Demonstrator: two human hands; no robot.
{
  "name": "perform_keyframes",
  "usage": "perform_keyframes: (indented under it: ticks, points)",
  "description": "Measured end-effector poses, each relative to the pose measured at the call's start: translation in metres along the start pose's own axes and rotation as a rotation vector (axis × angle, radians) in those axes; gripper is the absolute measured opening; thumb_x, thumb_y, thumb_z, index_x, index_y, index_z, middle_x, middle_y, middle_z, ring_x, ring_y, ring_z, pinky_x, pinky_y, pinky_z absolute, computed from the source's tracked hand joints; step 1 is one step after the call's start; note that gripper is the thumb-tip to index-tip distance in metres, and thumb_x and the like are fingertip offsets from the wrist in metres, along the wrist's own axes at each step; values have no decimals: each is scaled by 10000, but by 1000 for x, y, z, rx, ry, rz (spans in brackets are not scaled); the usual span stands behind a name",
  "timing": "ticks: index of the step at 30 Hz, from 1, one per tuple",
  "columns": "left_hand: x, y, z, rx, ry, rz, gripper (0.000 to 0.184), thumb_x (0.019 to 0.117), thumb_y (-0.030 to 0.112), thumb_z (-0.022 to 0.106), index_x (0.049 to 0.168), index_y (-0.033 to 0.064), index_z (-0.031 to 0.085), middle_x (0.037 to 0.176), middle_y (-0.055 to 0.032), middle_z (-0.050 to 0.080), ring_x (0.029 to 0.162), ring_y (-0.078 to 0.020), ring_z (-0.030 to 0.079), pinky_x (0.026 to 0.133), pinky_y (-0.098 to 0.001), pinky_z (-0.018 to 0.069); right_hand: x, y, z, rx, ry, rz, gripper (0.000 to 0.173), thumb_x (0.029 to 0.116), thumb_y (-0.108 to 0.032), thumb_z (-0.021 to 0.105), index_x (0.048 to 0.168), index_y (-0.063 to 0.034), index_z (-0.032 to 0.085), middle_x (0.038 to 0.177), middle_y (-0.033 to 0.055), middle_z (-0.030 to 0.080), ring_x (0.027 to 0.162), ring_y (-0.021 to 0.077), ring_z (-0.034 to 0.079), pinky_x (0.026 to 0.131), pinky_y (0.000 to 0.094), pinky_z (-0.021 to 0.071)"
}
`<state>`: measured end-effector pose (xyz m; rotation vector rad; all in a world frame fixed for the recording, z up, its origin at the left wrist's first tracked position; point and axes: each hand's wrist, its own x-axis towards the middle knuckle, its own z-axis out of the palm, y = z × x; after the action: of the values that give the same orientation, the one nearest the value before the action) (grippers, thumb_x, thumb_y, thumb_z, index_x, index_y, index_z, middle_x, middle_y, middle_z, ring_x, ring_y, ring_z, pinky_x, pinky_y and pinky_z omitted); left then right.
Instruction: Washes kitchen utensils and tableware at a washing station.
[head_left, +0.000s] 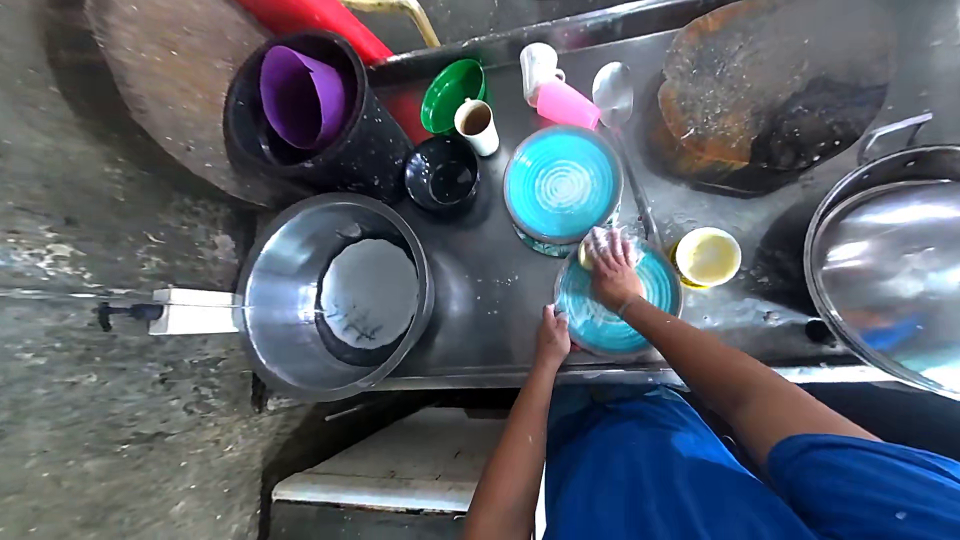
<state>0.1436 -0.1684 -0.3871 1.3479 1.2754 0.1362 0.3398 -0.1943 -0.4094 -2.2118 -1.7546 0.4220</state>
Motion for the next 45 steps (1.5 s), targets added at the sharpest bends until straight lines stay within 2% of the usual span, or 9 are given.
perform_keyframes:
  ticks: [5,12,16,21,26,31,36,41,45]
  points:
    - [7,0,-1,-27,48,-26,527,1085,356,493,1549,137,372,1188,-241,670,889,-341,735,721,-527,642,-104,16,-22,87,-469,-328,624,1059,-314,462,1648,-231,275,1740,-2,144,1611,286,9,1286,606,48]
    - [7,-6,2,-112,43,-12,485,1109,417,395,1523,164,411,1123,-243,683,777,-352,730,622,-526,632,-30,-11,-7,-39,-39,-44,653,1083,-458,373,1648,-151,260,1733,89,159,1596,391,55,1245,697,65]
    - [8,-5,1,-37,63,1,489,1088,374,476,1507,124,434,1145,-214,688,837,-312,735,703,-514,640,-94,19,-10,40,-401,-368,594,1061,-381,456,1629,-274,321,1733,-38,174,1612,258,8,1293,593,33]
    - [3,3,4,-59,25,-48,496,1095,353,482,1541,163,375,1101,-222,685,710,-316,724,600,-487,636,-29,22,-32,-128,-114,69,627,1086,-419,345,1657,-186,231,1736,88,143,1596,398,25,1237,715,38]
    - [4,2,5,-18,87,-39,419,1121,356,375,1475,151,466,1095,-207,689,717,-307,726,606,-502,637,-93,12,-9,-7,-331,-322,594,1055,-384,454,1627,-291,321,1728,-43,194,1610,269,46,1285,611,63]
    - [-1,9,5,-17,51,-39,413,1125,340,371,1471,129,450,1029,-203,691,656,-281,715,582,-456,637,-33,24,-35,-148,-110,152,667,1067,-495,344,1658,-207,228,1738,70,137,1603,365,13,1255,672,23]
    - [1,6,4,-112,101,-64,455,1089,390,483,1455,120,478,995,-203,703,690,-299,717,596,-481,632,-89,-6,-1,14,-312,-304,667,1048,-470,453,1654,-304,229,1742,-46,125,1613,255,-3,1280,627,34]
    - [-2,5,7,-55,68,-42,511,1060,314,570,1509,124,417,1026,-195,719,679,-282,729,583,-451,639,-59,45,-55,-176,-201,157,653,1069,-465,369,1661,-242,210,1744,36,115,1604,358,25,1244,680,103]
    - [-1,5,6,-150,90,-80,431,1102,327,461,1495,150,458,1088,-221,689,745,-320,722,610,-492,630,-37,-32,2,-30,-59,-27,754,1040,-577,405,1653,-171,240,1735,89,146,1596,386,65,1242,701,79]
